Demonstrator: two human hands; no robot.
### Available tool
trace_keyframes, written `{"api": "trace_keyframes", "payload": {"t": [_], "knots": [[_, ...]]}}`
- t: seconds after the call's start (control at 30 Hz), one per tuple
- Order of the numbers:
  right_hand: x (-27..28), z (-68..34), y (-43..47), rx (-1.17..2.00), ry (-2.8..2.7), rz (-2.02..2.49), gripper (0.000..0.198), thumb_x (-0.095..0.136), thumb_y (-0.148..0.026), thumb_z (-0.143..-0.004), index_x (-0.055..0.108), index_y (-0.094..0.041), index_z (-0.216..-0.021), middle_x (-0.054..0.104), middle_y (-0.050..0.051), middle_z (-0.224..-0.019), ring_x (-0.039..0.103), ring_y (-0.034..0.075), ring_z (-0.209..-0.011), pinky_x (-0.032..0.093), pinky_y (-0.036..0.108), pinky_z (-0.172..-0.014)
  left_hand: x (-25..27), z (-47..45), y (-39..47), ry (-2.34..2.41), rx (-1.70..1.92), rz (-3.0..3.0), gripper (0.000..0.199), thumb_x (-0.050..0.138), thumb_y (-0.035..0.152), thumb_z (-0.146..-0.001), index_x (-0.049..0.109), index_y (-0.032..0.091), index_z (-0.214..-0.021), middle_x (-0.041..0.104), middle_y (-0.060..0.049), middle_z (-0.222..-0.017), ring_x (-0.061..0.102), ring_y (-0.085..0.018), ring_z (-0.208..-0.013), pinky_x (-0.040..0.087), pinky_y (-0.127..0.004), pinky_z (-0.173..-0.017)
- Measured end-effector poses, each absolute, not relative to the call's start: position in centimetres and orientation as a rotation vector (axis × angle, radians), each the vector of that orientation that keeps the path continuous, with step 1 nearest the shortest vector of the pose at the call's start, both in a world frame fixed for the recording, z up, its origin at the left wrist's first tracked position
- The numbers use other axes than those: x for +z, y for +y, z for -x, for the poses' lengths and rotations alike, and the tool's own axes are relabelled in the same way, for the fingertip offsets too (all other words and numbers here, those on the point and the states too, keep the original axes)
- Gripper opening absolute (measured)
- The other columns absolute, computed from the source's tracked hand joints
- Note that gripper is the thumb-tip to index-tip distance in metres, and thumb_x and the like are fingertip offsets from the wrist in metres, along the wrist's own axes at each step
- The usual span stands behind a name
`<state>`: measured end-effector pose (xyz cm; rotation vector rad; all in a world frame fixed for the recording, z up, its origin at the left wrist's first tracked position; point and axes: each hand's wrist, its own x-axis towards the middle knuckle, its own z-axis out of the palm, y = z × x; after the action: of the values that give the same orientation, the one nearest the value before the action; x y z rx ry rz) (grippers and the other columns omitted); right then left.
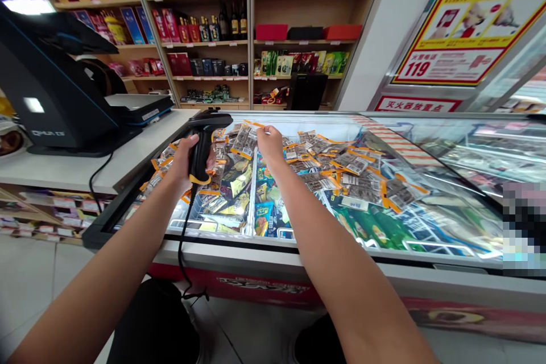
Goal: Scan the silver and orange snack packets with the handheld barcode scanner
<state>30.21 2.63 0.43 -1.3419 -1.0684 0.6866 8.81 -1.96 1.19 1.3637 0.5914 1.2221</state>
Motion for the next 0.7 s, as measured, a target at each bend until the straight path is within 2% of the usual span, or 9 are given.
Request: {"api": "trace_keyframes", "payload": {"t": [0.17,0.53,0.63,0.7], "knots": [[1.1,-32.2,3.3,0.744,-0.925,1.266,0.012,0.055,-0.028,-0.088,0.051,-0.024,-0.078,0.052,-0.003,-0.063,0.051,0.013,-0.054,0.042,0.023,-0.052,0.6,-8.6,-2.2,0.591,0.966,-1.539,0.034,0.056,0.054,-0.089,0.053,0.020,-0.086,0.060,-0.001,-0.055,0.050,-0.013,-0.046,0.038,-0.025,-0.046],[1.0,-32.7,3.5,0.731,-0.888,1.262,0.012,0.055,-0.028,-0.089,0.054,-0.023,-0.078,0.056,-0.003,-0.064,0.051,0.013,-0.053,0.044,0.024,-0.054,0.4,-8.4,-2.5,0.573,0.762,-1.661,0.039,0.053,0.054,-0.093,0.048,0.020,-0.074,0.060,-0.003,-0.057,0.050,-0.013,-0.045,0.039,-0.026,-0.045],[1.4,-33.1,3.4,0.619,-0.933,1.334,0.013,0.053,-0.028,-0.090,0.054,-0.022,-0.079,0.056,-0.002,-0.065,0.054,0.014,-0.057,0.044,0.025,-0.058,0.3,-8.5,-2.5,0.577,0.830,-1.616,0.039,0.055,0.056,-0.091,0.052,0.019,-0.079,0.060,-0.003,-0.056,0.049,-0.013,-0.044,0.038,-0.025,-0.044],[1.8,-34.0,3.1,0.401,-1.017,1.422,0.011,0.053,-0.027,-0.091,0.058,-0.020,-0.084,0.063,0.001,-0.071,0.059,0.016,-0.065,0.046,0.026,-0.065,0.4,-8.7,-2.3,0.569,0.926,-1.546,0.039,0.057,0.057,-0.088,0.053,0.019,-0.080,0.060,-0.003,-0.054,0.049,-0.013,-0.044,0.038,-0.025,-0.045]]}}
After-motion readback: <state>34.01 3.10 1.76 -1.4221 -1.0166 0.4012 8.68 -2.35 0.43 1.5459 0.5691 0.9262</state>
